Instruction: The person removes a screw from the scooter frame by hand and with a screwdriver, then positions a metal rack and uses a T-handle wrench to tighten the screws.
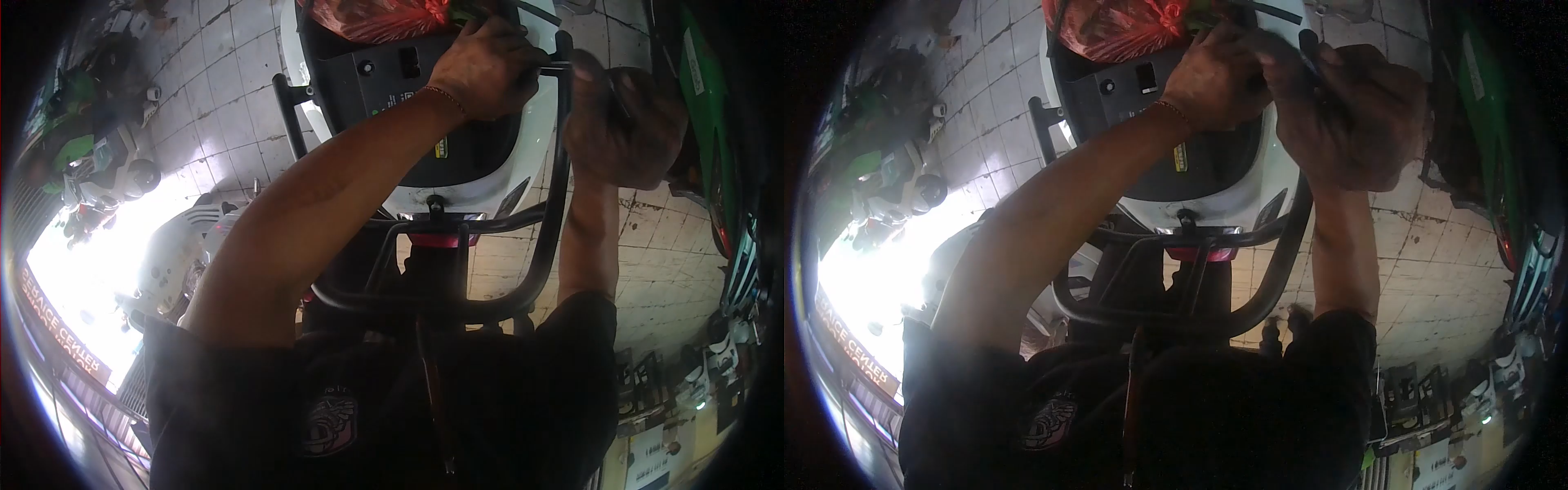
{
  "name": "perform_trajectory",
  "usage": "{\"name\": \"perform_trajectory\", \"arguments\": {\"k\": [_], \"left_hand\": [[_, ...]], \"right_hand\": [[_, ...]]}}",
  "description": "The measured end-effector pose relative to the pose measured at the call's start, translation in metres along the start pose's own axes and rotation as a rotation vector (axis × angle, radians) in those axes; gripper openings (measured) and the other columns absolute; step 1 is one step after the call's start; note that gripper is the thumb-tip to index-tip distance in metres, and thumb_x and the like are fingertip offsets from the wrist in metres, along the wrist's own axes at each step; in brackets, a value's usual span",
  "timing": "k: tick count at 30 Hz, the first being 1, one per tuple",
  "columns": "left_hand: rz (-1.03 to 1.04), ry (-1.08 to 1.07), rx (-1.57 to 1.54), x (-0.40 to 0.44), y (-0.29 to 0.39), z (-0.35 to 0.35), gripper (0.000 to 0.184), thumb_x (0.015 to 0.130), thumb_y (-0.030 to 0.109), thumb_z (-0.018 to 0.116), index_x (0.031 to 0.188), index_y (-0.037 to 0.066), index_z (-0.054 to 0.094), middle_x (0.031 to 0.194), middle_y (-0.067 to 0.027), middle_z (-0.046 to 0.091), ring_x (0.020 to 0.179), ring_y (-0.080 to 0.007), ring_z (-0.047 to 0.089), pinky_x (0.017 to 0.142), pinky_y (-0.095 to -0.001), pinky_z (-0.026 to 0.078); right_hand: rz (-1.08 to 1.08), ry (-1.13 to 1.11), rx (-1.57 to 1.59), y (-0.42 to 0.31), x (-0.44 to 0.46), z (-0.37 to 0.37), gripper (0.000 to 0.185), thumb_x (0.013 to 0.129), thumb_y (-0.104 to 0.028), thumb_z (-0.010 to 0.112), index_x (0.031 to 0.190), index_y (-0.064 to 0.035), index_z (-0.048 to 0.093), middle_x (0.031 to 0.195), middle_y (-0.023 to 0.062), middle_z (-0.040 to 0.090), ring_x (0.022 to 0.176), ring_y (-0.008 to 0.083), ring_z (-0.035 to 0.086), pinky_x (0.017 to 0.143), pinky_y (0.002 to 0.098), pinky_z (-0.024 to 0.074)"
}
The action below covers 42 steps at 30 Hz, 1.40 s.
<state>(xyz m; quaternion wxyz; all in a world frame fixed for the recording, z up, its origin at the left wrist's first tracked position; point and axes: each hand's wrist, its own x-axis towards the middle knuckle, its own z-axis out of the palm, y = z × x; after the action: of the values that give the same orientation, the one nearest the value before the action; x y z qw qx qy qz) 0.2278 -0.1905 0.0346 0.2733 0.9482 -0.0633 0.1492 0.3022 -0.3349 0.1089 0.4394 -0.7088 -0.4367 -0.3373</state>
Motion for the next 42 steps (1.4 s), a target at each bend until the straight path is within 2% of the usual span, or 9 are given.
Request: {"name": "perform_trajectory", "arguments": {"k": [3, 6, 14, 19, 23, 26, 34, 36, 42], "left_hand": [[-0.018, -0.034, -0.015, 0.0, 0.0, -0.001, 0.03, 0.076, 0.027, 0.068, 0.103, 0.015, 0.071, 0.106, -0.0077, 0.069, 0.114, -0.0231, 0.057, 0.096, -0.0456, 0.043], [-0.006, -0.027, 0.013, 0.0, 0.002, 0.0, 0.03, 0.076, 0.027, 0.068, 0.104, 0.015, 0.071, 0.108, -0.0083, 0.068, 0.114, -0.0231, 0.057, 0.097, -0.0454, 0.043], [0.001, 0.013, 0.019, 0.001, 0.002, -0.003, 0.028, 0.076, 0.027, 0.067, 0.101, 0.016, 0.072, 0.104, -0.0082, 0.069, 0.113, -0.0223, 0.057, 0.097, -0.0446, 0.043], [0.009, 0.006, 0.025, 0.002, 0.002, -0.003, 0.027, 0.075, 0.027, 0.067, 0.099, 0.016, 0.072, 0.103, -0.0067, 0.069, 0.111, -0.0223, 0.058, 0.094, -0.0441, 0.044], [0.015, 0.035, 0.031, 0.002, 0.0, -0.002, 0.026, 0.074, 0.026, 0.068, 0.098, 0.016, 0.072, 0.102, -0.0064, 0.069, 0.11, -0.0225, 0.058, 0.093, -0.0439, 0.045], [-0.009, 0.067, -0.024, 0.001, 0.003, -0.002, 0.027, 0.074, 0.026, 0.069, 0.098, 0.016, 0.072, 0.101, -0.0054, 0.069, 0.107, -0.0228, 0.058, 0.092, -0.0432, 0.045], [0.013, 0.068, -0.023, 0.003, -0.001, 0.003, 0.026, 0.074, 0.024, 0.069, 0.098, 0.015, 0.071, 0.098, -0.0032, 0.068, 0.106, -0.022, 0.058, 0.09, -0.0432, 0.046], [0.012, 0.072, -0.014, 0.003, 0.002, 0.001, 0.026, 0.074, 0.024, 0.069, 0.098, 0.015, 0.071, 0.098, -0.0027, 0.068, 0.107, -0.022, 0.058, 0.09, -0.0431, 0.046], [0.031, 0.036, 0.038, 0.004, 0.009, -0.007, 0.025, 0.074, 0.023, 0.069, 0.097, 0.015, 0.07, 0.096, -0.0005, 0.068, 0.109, -0.0225, 0.057, 0.09, -0.0434, 0.046]], "right_hand": [[0.224, -0.099, 0.273, 0.002, -0.003, -0.004, 0.036, 0.085, -0.027, 0.076, 0.096, 0.0035, 0.061, 0.087, 0.0152, 0.061, 0.067, 0.017, 0.059, 0.052, 0.027, 0.0453], [0.796, -0.435, 1.469, 0.025, 0.002, -0.014, 0.073, 0.089, -0.067, 0.046, 0.102, 0.0037, 0.061, 0.095, 0.0205, 0.056, 0.075, 0.0166, 0.051, 0.063, 0.0267, 0.0441], [0.404, -0.754, 1.437, 0.055, 0.011, -0.013, 0.052, 0.094, -0.036, 0.059, 0.115, 0.0114, 0.06, 0.11, 0.0184, 0.058, 0.083, 0.0187, 0.06, 0.067, 0.027, 0.0475], [0.337, -0.714, 1.481, 0.049, 0.016, -0.004, 0.023, 0.092, -0.011, 0.061, 0.106, 0.0063, 0.065, 0.1, 0.0121, 0.061, 0.077, 0.0151, 0.058, 0.068, 0.0263, 0.0458], [0.451, -0.639, 1.296, 0.034, 0.017, -0.006, 0.034, 0.084, -0.03, 0.075, 0.094, -0.0009, 0.061, 0.086, 0.0071, 0.049, 0.076, 0.0133, 0.044, 0.065, 0.0248, 0.0364], [0.474, -0.343, 0.953, 0.011, 0.023, 0.0, 0.028, 0.071, 0.0, 0.083, 0.089, -0.0001, 0.062, 0.084, 0.0045, 0.052, 0.074, 0.0119, 0.048, 0.062, 0.0239, 0.0381], [0.46, 0.06, 0.005, -0.008, 0.025, 0.009, 0.028, 0.078, -0.014, 0.083, 0.091, 0.0058, 0.068, 0.069, -0.0002, 0.057, 0.06, 0.006, 0.051, 0.055, 0.02, 0.0402], [0.575, 0.106, 0.795, -0.005, 0.035, 0.001, 0.033, 0.085, -0.014, 0.075, 0.106, 0.008, 0.063, 0.08, 0.0055, 0.061, 0.065, 0.0071, 0.057, 0.057, 0.0189, 0.0445], [0.89, -0.55, 0.991, 0.016, 0.039, -0.019, 0.041, 0.087, -0.031, 0.073, 0.108, 0.0044, 0.065, 0.075, 0.0011, 0.06, 0.058, 0.0049, 0.049, 0.051, 0.0189, 0.0363]]}}
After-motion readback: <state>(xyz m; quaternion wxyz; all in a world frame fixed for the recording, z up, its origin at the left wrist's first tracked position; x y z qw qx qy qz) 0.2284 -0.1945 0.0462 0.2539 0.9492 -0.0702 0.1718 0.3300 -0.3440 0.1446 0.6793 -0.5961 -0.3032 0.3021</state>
